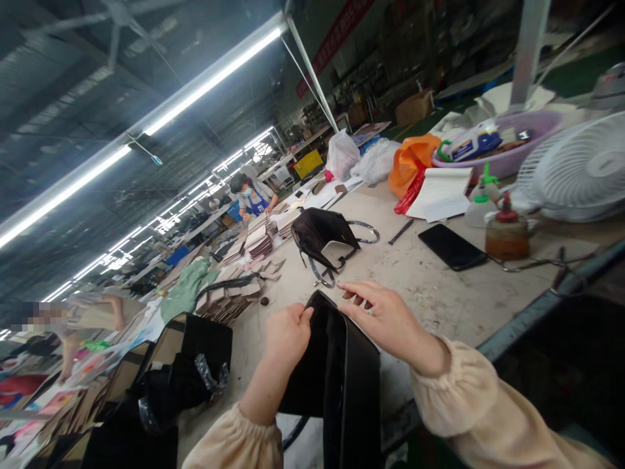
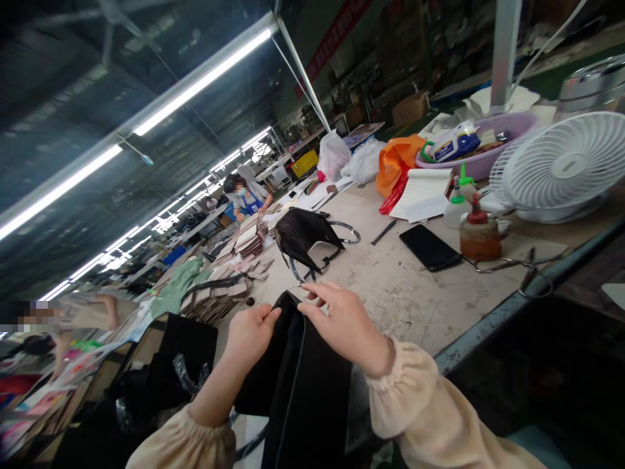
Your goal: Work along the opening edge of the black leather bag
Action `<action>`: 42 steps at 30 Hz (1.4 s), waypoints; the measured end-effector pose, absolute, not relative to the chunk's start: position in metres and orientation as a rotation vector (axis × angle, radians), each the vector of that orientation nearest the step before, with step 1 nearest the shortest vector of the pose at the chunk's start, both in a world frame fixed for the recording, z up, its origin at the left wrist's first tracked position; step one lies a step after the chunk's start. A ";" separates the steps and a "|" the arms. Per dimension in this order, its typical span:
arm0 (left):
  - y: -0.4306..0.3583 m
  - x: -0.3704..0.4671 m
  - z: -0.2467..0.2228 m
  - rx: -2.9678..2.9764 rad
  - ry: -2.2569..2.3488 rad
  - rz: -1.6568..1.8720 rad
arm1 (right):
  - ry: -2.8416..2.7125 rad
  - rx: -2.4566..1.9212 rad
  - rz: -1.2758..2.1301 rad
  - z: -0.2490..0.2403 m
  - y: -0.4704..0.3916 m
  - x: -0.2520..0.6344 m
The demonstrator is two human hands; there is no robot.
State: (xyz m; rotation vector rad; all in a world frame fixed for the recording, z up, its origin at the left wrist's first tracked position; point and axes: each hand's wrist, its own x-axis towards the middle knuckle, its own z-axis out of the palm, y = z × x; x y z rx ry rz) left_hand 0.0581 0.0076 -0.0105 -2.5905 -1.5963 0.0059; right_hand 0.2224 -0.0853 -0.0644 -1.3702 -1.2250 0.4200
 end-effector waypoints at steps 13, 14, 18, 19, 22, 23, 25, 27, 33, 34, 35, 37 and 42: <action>0.002 0.063 -0.009 -2.492 -1.509 0.159 | -1.307 -1.315 0.276 -0.064 -0.101 0.229; 0.001 0.064 -0.009 -2.492 -1.513 0.168 | -1.357 -1.330 0.228 -0.058 -0.098 0.228; 0.001 0.063 -0.008 -2.525 -1.546 0.189 | -1.674 -1.446 0.099 -0.032 -0.073 0.223; 0.001 0.063 -0.008 -2.539 -1.560 0.185 | -1.764 -1.500 0.087 -0.027 -0.066 0.222; 0.003 0.061 -0.009 -2.588 -1.585 0.148 | -1.931 -1.653 0.070 -0.016 -0.049 0.215; 0.004 0.060 -0.010 -2.604 -1.588 0.137 | -1.953 -1.680 0.064 -0.015 -0.045 0.213; 0.005 0.058 -0.011 -2.631 -1.586 0.121 | -1.981 -1.694 0.054 -0.012 -0.040 0.211; 0.007 0.056 -0.012 -2.659 -1.583 0.105 | -2.008 -1.708 0.049 -0.012 -0.037 0.210; 0.010 0.052 -0.014 -2.762 -1.553 0.015 | -2.055 -1.723 0.056 -0.017 -0.030 0.214; 0.011 0.052 -0.015 -2.776 -1.553 -0.008 | -2.058 -1.723 0.053 -0.018 -0.029 0.214; 0.011 0.051 -0.015 -2.788 -1.551 -0.028 | -2.057 -1.724 0.047 -0.018 -0.029 0.214; 0.011 0.051 -0.016 -2.807 -1.540 -0.055 | -2.045 -1.734 0.029 -0.019 -0.029 0.214; 0.012 0.052 -0.018 -2.821 -1.526 -0.052 | -2.000 -1.771 -0.002 -0.019 -0.029 0.211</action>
